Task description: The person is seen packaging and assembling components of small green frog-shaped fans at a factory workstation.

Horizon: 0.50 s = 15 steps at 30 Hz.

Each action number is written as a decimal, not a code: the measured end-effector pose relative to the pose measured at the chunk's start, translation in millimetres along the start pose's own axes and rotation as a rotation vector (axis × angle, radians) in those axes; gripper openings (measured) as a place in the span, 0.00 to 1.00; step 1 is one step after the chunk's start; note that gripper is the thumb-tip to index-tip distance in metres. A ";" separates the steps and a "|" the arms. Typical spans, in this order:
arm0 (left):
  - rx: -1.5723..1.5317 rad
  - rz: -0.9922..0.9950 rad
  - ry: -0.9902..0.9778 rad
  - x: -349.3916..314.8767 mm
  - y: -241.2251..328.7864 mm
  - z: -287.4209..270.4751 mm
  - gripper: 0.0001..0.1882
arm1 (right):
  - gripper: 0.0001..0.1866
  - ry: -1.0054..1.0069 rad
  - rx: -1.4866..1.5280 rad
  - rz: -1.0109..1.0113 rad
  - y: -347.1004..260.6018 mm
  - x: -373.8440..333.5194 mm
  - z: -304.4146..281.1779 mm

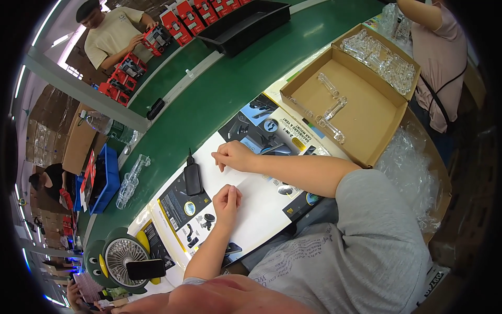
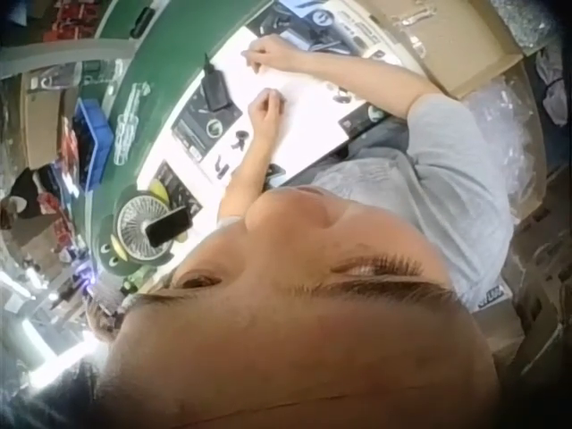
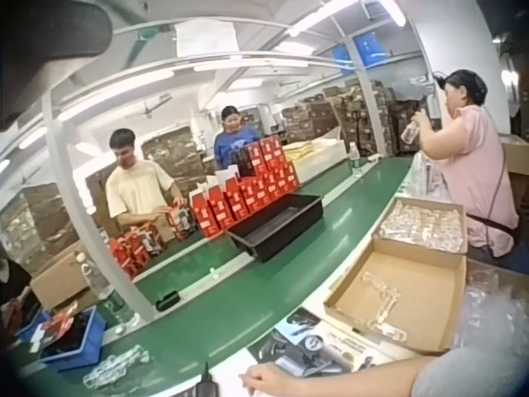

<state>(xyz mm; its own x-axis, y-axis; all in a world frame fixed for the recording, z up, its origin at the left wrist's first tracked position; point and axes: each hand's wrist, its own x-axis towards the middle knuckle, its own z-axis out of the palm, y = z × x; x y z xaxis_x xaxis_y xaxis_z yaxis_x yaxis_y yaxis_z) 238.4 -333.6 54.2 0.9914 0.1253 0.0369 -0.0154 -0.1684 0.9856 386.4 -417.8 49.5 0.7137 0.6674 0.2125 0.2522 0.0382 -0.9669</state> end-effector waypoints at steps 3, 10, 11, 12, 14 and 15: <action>0.005 -0.002 0.002 -0.3 -0.6 -0.7 0.16 | 0.22 -0.005 0.013 0.013 -1.4 -0.1 0.1; 0.014 -0.011 -0.001 0.1 2.4 -0.6 0.17 | 0.22 -0.010 -0.016 0.020 -1.3 0.2 -0.8; 0.014 -0.012 -0.002 0.2 2.4 -0.7 0.17 | 0.22 -0.007 -0.025 0.006 -1.2 0.2 -0.8; 0.014 -0.009 -0.002 0.4 2.2 -0.7 0.17 | 0.22 -0.004 -0.034 -0.008 -1.2 0.2 -0.8; 0.014 -0.006 -0.001 0.5 2.1 -0.7 0.17 | 0.22 -0.006 -0.019 0.008 -1.8 0.4 -0.5; 0.013 -0.013 0.000 0.5 2.5 -0.6 0.17 | 0.22 -0.008 -0.005 0.024 -2.3 0.6 -0.5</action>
<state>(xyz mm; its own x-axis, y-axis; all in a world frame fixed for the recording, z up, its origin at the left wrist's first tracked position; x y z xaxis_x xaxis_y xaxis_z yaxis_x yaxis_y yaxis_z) 238.7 -333.3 56.7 0.9915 0.1279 0.0241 -0.0008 -0.1792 0.9838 386.5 -417.9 52.0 0.7140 0.6744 0.1881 0.2383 0.0185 -0.9710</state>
